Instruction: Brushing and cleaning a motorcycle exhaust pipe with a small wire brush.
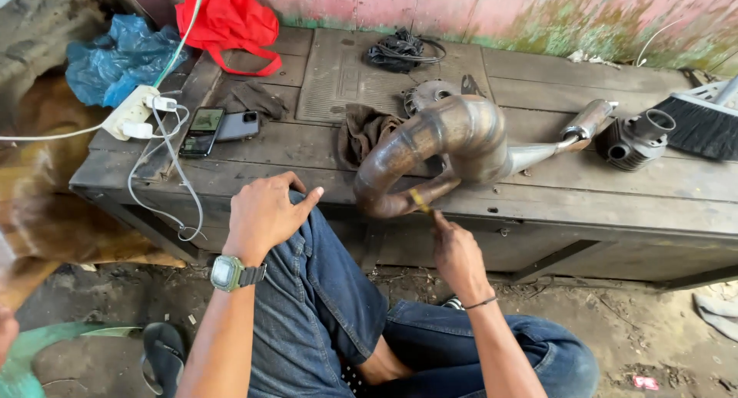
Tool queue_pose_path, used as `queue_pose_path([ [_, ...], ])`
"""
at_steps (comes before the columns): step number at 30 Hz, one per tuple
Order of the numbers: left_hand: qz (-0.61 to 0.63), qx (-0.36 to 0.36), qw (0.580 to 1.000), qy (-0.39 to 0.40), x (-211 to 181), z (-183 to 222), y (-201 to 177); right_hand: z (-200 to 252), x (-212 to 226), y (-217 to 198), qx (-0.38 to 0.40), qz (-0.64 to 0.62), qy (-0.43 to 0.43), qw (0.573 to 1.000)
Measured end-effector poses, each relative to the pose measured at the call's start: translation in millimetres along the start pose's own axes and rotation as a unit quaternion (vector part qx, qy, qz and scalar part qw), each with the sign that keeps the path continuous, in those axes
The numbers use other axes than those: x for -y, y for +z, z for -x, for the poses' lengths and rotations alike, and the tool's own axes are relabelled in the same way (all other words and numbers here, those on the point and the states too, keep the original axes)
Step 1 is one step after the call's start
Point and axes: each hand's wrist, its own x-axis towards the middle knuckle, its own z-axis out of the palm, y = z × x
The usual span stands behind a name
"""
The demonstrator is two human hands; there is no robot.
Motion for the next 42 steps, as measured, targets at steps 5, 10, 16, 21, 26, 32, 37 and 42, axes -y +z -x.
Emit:
queue_pose_path([
  [5,-0.007,0.004,1.0,0.002,1,1,-1,0,11,0,-0.02,0.015,0.029,0.999],
  [10,-0.006,0.01,1.0,0.003,1,-2,-3,-7,3,12,0.003,-0.029,0.015,0.999],
  [16,0.007,0.006,1.0,-0.005,1,-2,-2,-4,2,-2,-0.038,-0.002,0.015,0.999],
  [21,0.018,0.005,1.0,0.003,1,4,-3,-8,-2,-5,-0.034,-0.006,0.048,0.998],
  [26,0.014,0.004,1.0,0.009,2,2,-3,-12,-13,3,-0.02,-0.024,0.046,0.998],
  [32,0.007,0.005,1.0,0.005,2,1,-2,-10,-8,0,-0.009,-0.023,0.054,0.998],
  [37,0.006,0.004,1.0,0.001,4,0,0,-12,-16,3,-0.015,0.0,0.073,0.997],
  [42,0.004,0.004,1.0,-0.001,5,-2,2,-3,-2,-12,-0.006,0.021,0.066,0.998],
])
